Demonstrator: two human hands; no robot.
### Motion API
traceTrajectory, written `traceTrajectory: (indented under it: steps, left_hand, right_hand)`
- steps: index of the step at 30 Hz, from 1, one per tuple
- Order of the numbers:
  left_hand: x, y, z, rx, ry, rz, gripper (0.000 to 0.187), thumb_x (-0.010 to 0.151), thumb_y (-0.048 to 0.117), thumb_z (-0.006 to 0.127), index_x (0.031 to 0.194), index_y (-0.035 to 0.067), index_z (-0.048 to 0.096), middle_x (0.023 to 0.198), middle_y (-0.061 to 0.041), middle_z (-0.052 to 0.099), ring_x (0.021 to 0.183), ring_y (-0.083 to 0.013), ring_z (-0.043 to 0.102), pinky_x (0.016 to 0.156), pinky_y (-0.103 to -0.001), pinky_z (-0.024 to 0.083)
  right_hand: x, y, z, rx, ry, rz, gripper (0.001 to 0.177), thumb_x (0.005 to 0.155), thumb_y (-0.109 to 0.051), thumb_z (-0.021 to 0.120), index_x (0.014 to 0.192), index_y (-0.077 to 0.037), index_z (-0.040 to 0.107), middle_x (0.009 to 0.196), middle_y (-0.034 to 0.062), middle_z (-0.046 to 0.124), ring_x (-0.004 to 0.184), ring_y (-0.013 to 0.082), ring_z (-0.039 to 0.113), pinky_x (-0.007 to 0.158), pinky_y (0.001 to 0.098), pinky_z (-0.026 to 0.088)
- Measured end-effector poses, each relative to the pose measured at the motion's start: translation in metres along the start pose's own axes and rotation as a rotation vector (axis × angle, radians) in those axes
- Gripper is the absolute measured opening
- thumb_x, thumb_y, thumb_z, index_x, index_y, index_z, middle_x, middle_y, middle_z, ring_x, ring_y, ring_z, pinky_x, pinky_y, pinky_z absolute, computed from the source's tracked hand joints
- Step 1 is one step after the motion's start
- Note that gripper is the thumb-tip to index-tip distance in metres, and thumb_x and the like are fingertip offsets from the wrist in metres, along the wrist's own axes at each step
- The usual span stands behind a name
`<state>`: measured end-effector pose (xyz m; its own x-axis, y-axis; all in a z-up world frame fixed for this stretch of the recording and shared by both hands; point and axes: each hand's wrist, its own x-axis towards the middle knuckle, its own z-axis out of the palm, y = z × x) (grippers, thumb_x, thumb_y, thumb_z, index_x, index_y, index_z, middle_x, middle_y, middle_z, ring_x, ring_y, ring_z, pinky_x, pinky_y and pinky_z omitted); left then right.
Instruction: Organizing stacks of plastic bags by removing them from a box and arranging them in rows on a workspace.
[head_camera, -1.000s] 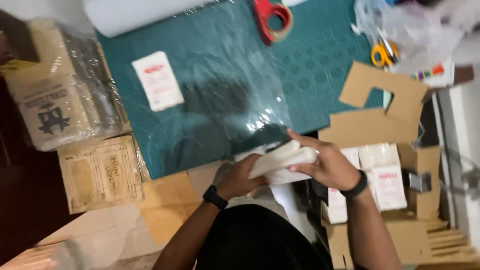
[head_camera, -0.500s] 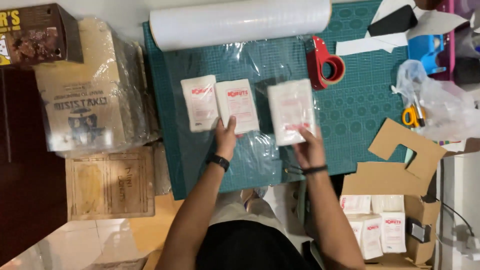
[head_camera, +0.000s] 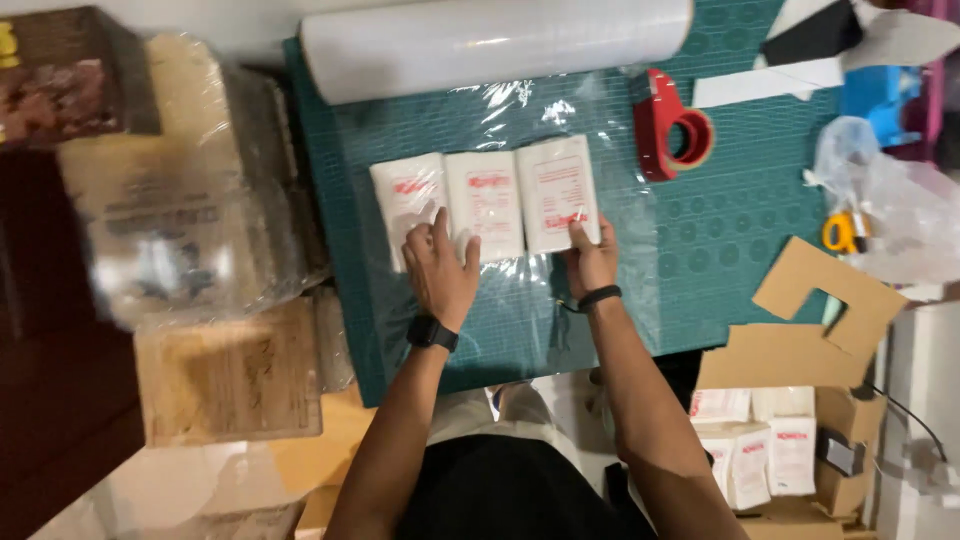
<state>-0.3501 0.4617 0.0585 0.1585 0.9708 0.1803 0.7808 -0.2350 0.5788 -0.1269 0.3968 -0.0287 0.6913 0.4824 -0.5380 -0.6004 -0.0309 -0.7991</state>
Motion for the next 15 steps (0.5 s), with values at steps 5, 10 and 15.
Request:
traceTrajectory:
  steps: [5, 10, 15]
  left_hand:
    - [0.002, -0.056, -0.003, 0.157, 0.078, -0.120, 0.053, 0.087, 0.026, 0.078, 0.134, 0.008, 0.061, 0.118, -0.014, 0.056, 0.107, -0.0360, 0.058, 0.089, -0.051, 0.048]
    - [0.018, -0.063, -0.013, 0.000, 0.042, -0.206, 0.048, 0.095, 0.017, 0.073, 0.137, 0.003, 0.056, 0.114, -0.017, 0.060, 0.108, -0.0358, 0.062, 0.091, -0.048, 0.050]
    - [0.027, -0.076, 0.005, -0.077, 0.016, -0.324, 0.063, 0.083, 0.017, 0.082, 0.138, 0.001, 0.057, 0.113, -0.021, 0.067, 0.107, -0.0412, 0.065, 0.092, -0.053, 0.052]
  right_hand:
    - [-0.005, -0.004, -0.015, -0.917, 0.032, -0.383, 0.055, 0.088, -0.020, 0.085, 0.135, -0.003, 0.063, 0.118, 0.0220, 0.063, 0.114, 0.0389, 0.064, 0.097, 0.0480, 0.056]
    - [0.006, 0.006, -0.024, -1.266, 0.107, -0.543, 0.066, 0.081, -0.028, 0.088, 0.139, -0.006, 0.065, 0.119, 0.0188, 0.057, 0.113, 0.0410, 0.060, 0.100, 0.0472, 0.052]
    - [-0.017, -0.005, 0.015, -1.326, -0.057, -1.124, 0.066, 0.074, -0.033, 0.088, 0.134, -0.013, 0.067, 0.121, 0.0185, 0.057, 0.112, 0.0403, 0.057, 0.100, 0.0481, 0.041]
